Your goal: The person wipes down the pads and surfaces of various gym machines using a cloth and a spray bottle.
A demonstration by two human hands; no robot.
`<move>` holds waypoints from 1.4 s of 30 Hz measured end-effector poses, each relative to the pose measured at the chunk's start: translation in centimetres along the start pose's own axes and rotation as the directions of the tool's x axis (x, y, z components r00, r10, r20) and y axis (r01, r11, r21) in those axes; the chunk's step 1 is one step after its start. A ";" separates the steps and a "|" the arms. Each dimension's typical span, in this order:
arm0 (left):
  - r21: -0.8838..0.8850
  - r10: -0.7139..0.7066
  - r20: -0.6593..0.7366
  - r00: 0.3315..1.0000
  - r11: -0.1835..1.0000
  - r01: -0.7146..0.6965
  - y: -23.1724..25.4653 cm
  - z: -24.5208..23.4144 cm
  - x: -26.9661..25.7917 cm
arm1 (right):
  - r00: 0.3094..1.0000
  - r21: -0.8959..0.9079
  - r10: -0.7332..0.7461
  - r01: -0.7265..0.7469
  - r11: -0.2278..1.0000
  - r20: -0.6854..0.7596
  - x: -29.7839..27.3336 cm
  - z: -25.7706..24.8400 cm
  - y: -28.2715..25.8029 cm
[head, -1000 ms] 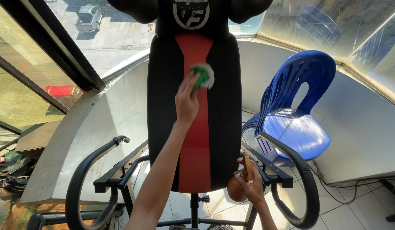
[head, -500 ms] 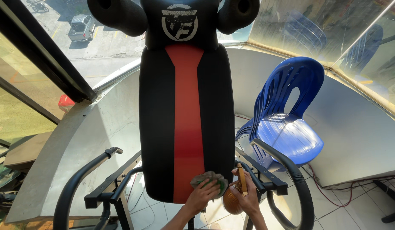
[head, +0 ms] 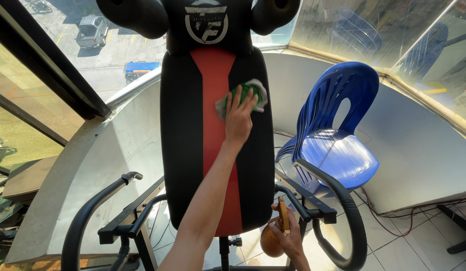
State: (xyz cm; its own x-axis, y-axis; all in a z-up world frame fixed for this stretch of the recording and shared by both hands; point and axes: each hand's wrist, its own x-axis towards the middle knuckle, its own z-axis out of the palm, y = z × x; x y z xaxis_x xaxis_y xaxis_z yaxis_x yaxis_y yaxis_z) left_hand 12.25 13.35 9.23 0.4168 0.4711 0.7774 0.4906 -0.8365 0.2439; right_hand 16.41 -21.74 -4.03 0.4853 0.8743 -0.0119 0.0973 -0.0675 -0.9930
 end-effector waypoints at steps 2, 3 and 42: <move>-0.049 0.092 0.036 0.995 0.995 -0.091 2.2 1.4 -6.0 | 1.000 0.012 0.008 -0.008 1.000 -0.002 -0.1 0.1 -0.3; -0.099 0.181 0.070 0.981 0.980 -0.174 3.1 2.1 -9.0 | 1.000 0.023 0.020 -0.020 1.000 0.000 -0.1 0.3 -0.4; -0.318 0.110 0.799 0.591 0.912 0.260 1.1 -6.8 -51.0 | 0.983 -0.038 -0.109 0.115 0.993 0.151 1.1 3.2 -1.7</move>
State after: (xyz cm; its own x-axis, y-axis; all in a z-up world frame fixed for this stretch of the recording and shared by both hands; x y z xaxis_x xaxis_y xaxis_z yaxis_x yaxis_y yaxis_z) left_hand -13.71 -13.46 -26.16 0.9118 0.4100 0.0233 0.3124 -0.7293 0.6087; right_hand 14.02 -19.11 -2.77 0.3354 0.9388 0.0783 0.1852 0.0158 -0.9826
